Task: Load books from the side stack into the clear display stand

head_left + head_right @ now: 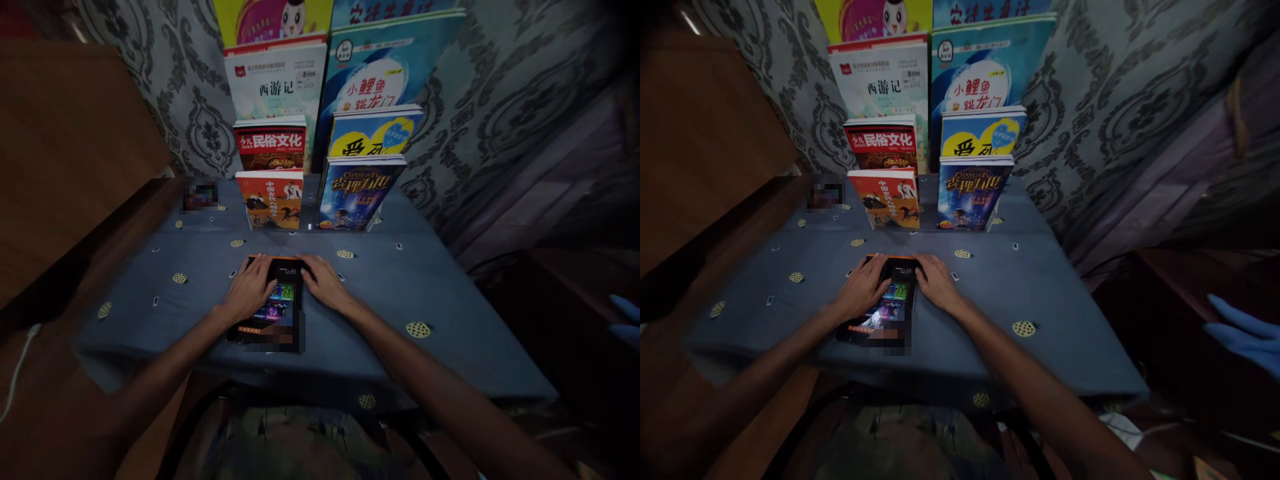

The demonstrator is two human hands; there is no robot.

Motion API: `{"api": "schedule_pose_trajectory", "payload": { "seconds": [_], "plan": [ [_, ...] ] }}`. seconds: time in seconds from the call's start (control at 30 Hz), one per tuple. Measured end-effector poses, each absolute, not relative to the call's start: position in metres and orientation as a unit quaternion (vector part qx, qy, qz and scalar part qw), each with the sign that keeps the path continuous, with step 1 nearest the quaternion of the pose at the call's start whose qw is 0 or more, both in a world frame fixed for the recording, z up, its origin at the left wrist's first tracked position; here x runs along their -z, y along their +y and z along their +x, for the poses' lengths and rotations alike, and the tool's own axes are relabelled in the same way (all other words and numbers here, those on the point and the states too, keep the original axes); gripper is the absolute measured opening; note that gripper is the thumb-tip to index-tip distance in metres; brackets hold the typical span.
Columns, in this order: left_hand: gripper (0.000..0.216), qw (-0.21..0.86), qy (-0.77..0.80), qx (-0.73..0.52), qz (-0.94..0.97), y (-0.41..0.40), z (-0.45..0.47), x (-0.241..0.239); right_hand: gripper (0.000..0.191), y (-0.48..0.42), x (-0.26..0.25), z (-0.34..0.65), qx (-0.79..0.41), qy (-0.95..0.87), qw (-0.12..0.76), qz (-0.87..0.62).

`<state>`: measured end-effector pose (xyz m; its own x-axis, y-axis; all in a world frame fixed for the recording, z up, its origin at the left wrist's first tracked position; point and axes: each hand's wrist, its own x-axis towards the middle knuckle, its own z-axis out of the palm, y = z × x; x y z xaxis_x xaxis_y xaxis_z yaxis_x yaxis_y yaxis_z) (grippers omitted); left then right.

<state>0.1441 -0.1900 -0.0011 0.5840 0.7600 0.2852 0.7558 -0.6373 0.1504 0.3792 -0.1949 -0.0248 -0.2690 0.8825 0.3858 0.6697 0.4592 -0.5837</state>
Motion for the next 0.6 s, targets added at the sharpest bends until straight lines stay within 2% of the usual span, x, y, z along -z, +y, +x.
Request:
{"api": "schedule_pose_trajectory", "payload": {
  "seconds": [0.6],
  "plan": [
    [0.053,0.111,0.296,-0.144,0.938,-0.177,0.177,-0.001,0.050,-0.174,0.048,0.389,-0.265,-0.721,0.433,-0.473]
  ]
}}
